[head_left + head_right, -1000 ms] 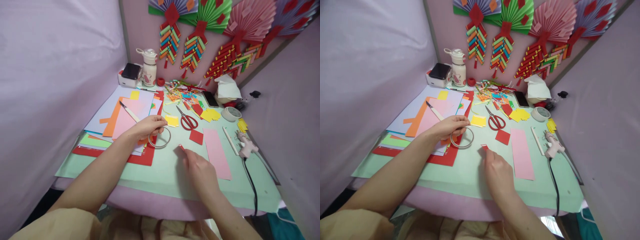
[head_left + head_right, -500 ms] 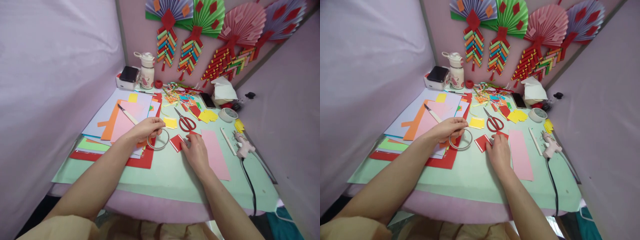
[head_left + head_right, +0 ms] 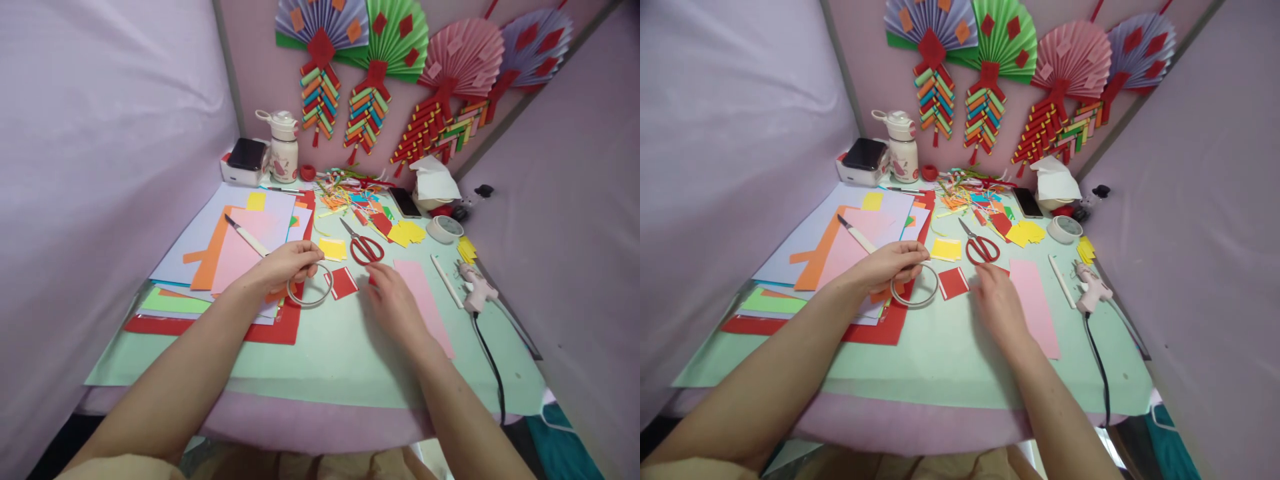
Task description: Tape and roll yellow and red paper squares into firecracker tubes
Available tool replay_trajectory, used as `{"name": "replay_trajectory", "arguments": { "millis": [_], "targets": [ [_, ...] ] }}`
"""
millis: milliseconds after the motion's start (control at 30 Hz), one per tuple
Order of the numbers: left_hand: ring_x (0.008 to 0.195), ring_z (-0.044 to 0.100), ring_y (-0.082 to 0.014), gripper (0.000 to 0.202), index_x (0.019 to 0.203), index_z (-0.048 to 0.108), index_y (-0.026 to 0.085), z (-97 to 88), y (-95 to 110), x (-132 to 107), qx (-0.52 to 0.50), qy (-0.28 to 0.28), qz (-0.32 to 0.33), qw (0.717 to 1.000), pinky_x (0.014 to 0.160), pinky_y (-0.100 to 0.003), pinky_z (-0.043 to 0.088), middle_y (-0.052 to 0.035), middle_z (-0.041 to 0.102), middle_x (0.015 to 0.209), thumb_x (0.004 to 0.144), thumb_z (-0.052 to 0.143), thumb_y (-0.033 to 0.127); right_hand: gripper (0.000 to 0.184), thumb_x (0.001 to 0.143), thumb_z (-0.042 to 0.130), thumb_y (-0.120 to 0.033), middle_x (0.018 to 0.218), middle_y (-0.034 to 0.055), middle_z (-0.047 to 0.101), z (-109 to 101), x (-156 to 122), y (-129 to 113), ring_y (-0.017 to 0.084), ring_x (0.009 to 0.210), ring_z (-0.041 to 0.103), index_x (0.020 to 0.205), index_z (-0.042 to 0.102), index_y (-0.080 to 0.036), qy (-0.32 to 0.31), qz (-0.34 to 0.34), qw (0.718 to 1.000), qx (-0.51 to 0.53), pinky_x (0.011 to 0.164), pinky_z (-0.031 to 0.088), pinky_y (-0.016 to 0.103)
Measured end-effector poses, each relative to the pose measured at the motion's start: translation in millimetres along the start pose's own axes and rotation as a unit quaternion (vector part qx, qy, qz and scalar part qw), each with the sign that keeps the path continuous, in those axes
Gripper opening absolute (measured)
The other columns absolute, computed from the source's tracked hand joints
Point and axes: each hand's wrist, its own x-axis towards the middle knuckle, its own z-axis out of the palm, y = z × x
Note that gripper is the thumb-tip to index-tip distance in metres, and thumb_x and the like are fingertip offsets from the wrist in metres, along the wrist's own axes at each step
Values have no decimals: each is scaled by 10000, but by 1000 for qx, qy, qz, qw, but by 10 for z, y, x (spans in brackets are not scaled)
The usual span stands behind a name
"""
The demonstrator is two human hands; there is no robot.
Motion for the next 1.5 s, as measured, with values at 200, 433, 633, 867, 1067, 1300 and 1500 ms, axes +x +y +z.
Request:
{"name": "replay_trajectory", "arguments": {
  "millis": [200,433,633,867,1067,1300,1500],
  "targets": [
    [330,249,-2,125,778,481,175,15,22,-9,2,4,-13,1000,341,-143,128,56,503,531,859,530,258,368,857,501,-253,1224,122,598,-160,-27,463,272,1118,547,1214,560,-184,-91,12,995,-24,909,454,420],
    [336,253,-2,120,796,490,172,-1,-12,16,3,-5,-9,1000,344,-147,126,51,506,535,853,539,265,267,894,431,-312,870,53,698,-243,-233,281,184,762,637,916,667,-189,115,145,976,111,694,486,296],
    [339,257,1,129,799,493,171,-10,-30,22,1,-10,-8,1000,344,-147,136,48,510,551,855,540,277,263,821,538,-375,835,50,697,-359,-304,195,168,689,632,898,676,-164,88,283,890,347,630,521,286],
    [339,266,2,124,787,495,169,11,-19,18,6,-6,-10,1000,343,-143,137,44,511,546,857,538,261,204,840,526,-148,978,66,689,-194,-597,-31,197,908,623,960,675,-219,140,-6,981,132,790,509,356],
    [332,260,-3,109,797,499,172,38,-6,9,11,-2,-15,1000,332,-144,134,44,518,547,861,528,255,359,864,461,-51,1116,78,663,28,-782,-60,198,1092,575,1149,597,-221,4,-194,968,157,918,488,422],
    [330,260,-3,92,797,503,171,35,-18,17,9,-8,-14,1000,339,-150,129,44,508,537,858,526,235,336,870,386,-53,1161,49,627,-143,-743,42,205,1154,529,1029,608,-249,-34,-109,978,176,989,403,495],
    [333,266,-3,107,788,509,172,47,-33,15,17,-13,-13,1000,340,-154,132,41,516,544,852,538,254,448,838,599,-325,1144,133,581,-54,-793,-289,284,1040,527,1262,510,-212,-30,1,997,73,851,477,479]
  ]
}}
